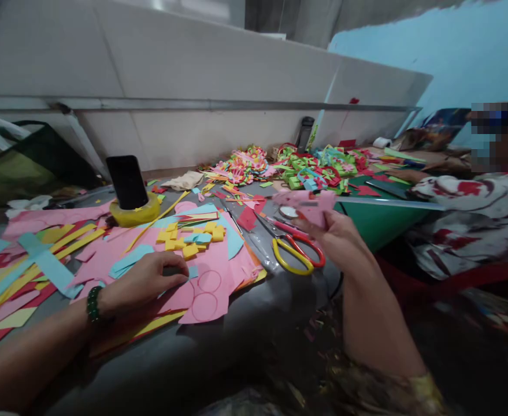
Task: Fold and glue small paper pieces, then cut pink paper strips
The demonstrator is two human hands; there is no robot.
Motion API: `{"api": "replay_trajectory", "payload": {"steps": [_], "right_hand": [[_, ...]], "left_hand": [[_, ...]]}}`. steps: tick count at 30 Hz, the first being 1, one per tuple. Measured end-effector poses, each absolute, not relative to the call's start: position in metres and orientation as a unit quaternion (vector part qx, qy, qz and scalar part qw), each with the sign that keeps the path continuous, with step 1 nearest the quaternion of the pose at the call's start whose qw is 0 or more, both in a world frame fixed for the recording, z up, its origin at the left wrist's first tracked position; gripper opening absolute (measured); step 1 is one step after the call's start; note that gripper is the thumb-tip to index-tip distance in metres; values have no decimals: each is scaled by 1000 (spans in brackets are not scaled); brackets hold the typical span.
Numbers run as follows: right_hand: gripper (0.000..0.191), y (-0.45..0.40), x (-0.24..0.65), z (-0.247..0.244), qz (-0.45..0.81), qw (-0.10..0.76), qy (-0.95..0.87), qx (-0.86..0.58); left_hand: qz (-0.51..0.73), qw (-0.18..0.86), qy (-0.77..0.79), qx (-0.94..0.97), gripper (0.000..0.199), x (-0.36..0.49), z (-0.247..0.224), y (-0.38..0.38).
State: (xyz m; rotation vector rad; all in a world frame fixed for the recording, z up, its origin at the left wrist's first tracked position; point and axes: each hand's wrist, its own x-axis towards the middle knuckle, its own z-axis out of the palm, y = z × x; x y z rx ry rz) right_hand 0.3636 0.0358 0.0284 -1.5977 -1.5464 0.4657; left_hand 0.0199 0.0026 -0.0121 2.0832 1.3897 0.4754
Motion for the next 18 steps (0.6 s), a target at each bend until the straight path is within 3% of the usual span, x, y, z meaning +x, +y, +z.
{"api": "replay_trajectory", "payload": {"steps": [7,18], "right_hand": [[34,-6,289,26,253,206,-803,-498],[38,4,259,24,219,101,-849,-470]], "left_hand": [[182,286,553,761,10,19,-11,2],[178,286,556,760,9,20,-9,3]]}}
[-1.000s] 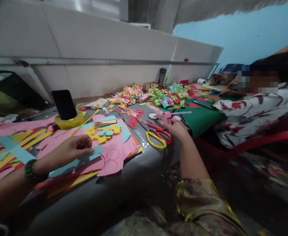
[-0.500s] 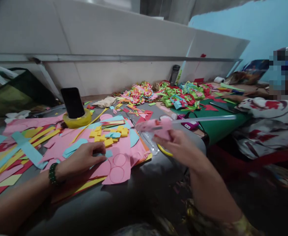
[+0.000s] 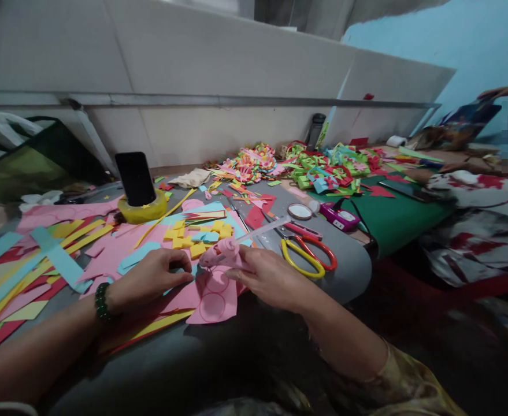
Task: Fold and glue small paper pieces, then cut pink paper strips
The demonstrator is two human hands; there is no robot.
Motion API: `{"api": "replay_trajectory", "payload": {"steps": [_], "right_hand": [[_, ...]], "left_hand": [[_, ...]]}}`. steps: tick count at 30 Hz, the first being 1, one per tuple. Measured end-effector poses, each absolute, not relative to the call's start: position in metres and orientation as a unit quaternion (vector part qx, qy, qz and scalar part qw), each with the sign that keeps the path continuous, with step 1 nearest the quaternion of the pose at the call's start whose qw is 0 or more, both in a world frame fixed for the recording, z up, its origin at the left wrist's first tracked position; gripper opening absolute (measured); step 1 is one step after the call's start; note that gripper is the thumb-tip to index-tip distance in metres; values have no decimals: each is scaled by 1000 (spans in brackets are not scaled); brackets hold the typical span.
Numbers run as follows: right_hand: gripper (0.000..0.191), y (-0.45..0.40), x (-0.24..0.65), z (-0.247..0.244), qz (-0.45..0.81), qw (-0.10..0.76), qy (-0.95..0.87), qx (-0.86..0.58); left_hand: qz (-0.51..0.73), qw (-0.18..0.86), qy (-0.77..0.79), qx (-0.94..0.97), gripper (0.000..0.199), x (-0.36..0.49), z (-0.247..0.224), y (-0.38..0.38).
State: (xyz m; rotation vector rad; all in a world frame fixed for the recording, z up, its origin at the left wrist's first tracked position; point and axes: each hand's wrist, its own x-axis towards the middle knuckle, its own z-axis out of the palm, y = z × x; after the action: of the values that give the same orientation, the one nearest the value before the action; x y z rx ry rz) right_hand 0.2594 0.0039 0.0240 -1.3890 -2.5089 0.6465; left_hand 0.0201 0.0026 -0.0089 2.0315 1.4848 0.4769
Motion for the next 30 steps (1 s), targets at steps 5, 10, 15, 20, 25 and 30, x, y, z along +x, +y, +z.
{"api": "replay_trajectory", "payload": {"steps": [5,10,15,20,25,30], "right_hand": [[39,-1,262,28,216,98,-860,-453],[44,-7,268,32,173,69,-860,-476],[37,-3,261,33,201,84,-865,-452],[37,-4,259,36,210,90,-864,-448],[35,-8,264,38,208,79,-866,-448],[36,-3,259,32,190,83,-865,-458]], "left_hand": [[176,279,566,755,9,21,-6,2],[182,272,565,757,14,20,-7,3],[187,271,548,769,19,19,-9,4],[191,272,548,768,20,19,-8,2],[189,271,549,767,19,20,-7,3],[191,271,543,771,19,20,-7,2]]}}
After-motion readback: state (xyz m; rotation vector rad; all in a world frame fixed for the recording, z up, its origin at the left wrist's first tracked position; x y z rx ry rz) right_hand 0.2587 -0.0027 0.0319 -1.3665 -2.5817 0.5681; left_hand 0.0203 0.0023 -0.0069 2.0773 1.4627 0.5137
